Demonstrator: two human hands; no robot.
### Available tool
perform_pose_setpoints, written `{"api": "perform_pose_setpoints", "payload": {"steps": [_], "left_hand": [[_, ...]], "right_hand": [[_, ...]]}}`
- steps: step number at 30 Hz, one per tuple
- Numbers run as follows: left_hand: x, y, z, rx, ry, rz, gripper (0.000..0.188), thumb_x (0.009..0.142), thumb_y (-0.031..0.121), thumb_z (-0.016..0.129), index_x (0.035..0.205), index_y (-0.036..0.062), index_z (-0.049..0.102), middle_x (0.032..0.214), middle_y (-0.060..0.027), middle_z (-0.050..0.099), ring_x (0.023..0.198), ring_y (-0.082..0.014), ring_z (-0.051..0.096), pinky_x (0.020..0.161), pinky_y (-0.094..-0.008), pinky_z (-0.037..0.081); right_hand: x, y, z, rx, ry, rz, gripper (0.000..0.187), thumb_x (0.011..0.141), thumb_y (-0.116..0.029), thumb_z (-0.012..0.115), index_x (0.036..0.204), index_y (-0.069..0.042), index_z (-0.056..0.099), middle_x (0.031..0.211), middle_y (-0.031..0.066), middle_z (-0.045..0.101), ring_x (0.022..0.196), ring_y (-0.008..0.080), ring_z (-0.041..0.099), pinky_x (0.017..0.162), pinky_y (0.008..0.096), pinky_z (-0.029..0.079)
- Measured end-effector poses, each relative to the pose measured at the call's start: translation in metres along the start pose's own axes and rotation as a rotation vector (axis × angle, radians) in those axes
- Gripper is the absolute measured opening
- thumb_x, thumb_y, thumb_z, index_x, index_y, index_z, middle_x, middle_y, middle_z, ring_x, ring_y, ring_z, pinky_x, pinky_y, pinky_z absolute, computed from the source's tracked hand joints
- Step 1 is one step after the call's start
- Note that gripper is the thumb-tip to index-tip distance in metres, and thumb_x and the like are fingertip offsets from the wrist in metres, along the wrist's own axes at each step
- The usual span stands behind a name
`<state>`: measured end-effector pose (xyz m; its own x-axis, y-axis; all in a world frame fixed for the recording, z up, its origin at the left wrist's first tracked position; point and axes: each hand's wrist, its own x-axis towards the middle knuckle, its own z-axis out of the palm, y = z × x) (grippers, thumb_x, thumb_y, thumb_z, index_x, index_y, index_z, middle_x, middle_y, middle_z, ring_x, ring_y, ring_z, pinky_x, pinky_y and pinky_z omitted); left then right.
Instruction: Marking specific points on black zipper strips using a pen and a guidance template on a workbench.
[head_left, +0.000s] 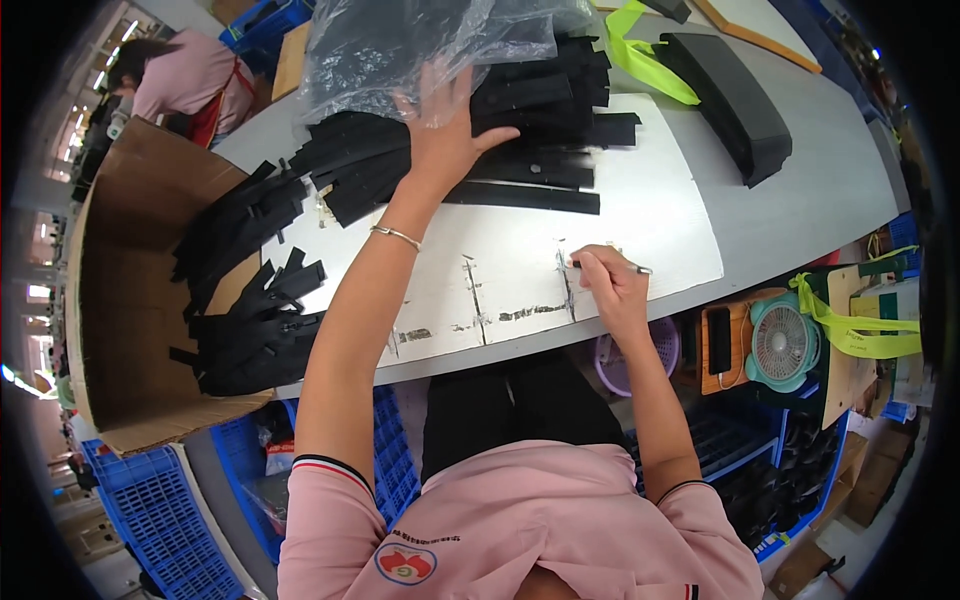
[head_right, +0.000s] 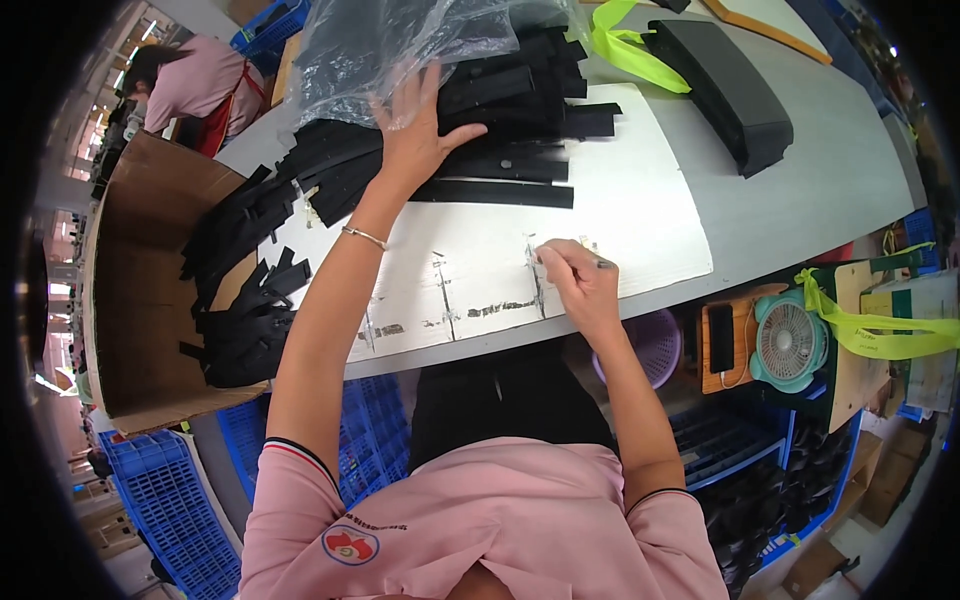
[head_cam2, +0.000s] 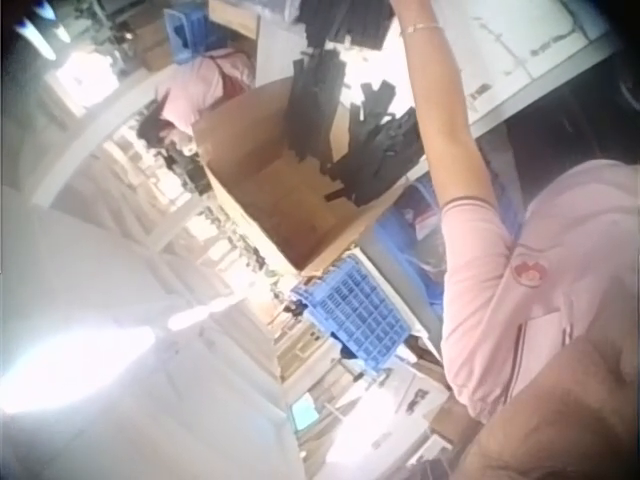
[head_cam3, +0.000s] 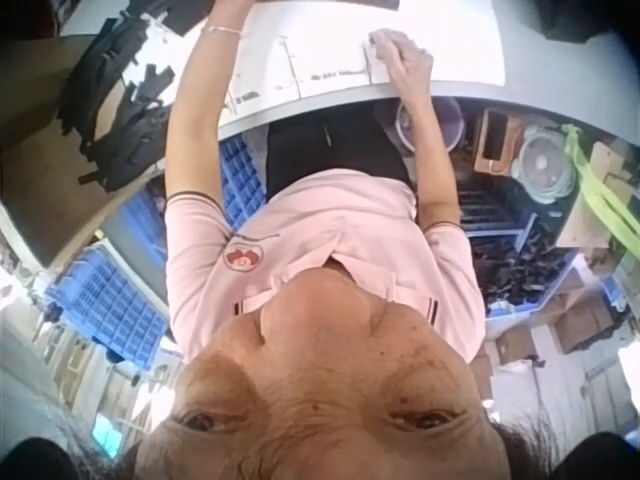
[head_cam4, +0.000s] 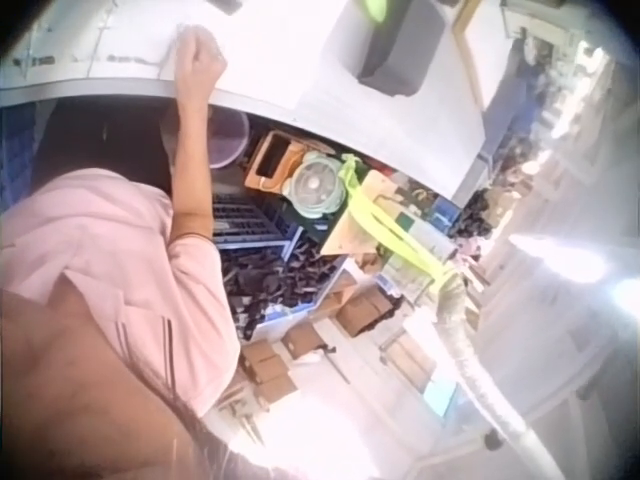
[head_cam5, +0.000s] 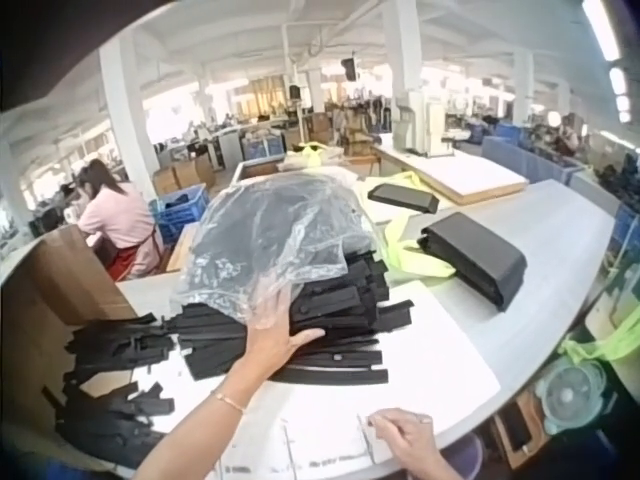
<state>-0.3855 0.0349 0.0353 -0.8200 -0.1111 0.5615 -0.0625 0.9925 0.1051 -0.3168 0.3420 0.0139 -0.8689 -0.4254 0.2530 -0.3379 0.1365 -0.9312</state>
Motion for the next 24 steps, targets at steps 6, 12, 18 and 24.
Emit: {"api": "perform_pose_setpoints", "payload": {"steps": [6,12,18,24], "left_hand": [[0.003,0.012,-0.014,-0.518,0.018,-0.166,0.123,0.084,0.075,0.068,0.164,-0.0039,0.018,0.168,-0.0309,0.021,0.159,-0.0418,0.016,0.126,-0.0554,0.012],[0.016,0.016,-0.037,-1.229,0.264,-0.437,0.069,0.106,0.052,0.054,0.143,-0.0059,0.054,0.148,-0.0251,0.055,0.138,-0.0326,0.052,0.115,-0.0384,0.038],[0.023,0.050,-0.074,-1.182,0.277,-0.314,0.046,0.113,0.028,0.043,0.108,-0.0064,0.074,0.118,-0.0181,0.075,0.113,-0.0247,0.068,0.099,-0.0356,0.050],[0.026,0.071,-0.087,-1.272,0.353,-0.244,0.036,0.113,0.025,0.047,0.121,-0.0026,0.069,0.092,-0.0135,0.076,0.090,-0.0198,0.072,0.090,-0.0335,0.054]], "right_hand": [[0.001,0.014,0.000,-0.407,-0.020,-0.437,0.032,0.086,-0.012,0.081,0.115,-0.007,0.070,0.102,0.0140,0.075,0.082,0.0273,0.072,0.072,0.0360,0.056],[0.061,-0.022,0.046,-0.783,-0.352,-0.772,0.057,0.077,-0.025,0.085,0.129,-0.013,0.063,0.160,0.0104,0.048,0.146,0.0273,0.047,0.121,0.0504,0.034],[0.156,0.006,0.069,-1.044,-0.311,-0.799,0.063,0.089,-0.032,0.074,0.146,-0.018,0.052,0.164,0.0070,0.041,0.154,0.0249,0.035,0.125,0.0593,0.021],[0.230,0.043,0.107,-1.044,-0.085,-0.904,0.061,0.094,-0.036,0.064,0.150,-0.020,0.047,0.163,0.0077,0.041,0.152,0.0294,0.035,0.122,0.0622,0.025]]}}
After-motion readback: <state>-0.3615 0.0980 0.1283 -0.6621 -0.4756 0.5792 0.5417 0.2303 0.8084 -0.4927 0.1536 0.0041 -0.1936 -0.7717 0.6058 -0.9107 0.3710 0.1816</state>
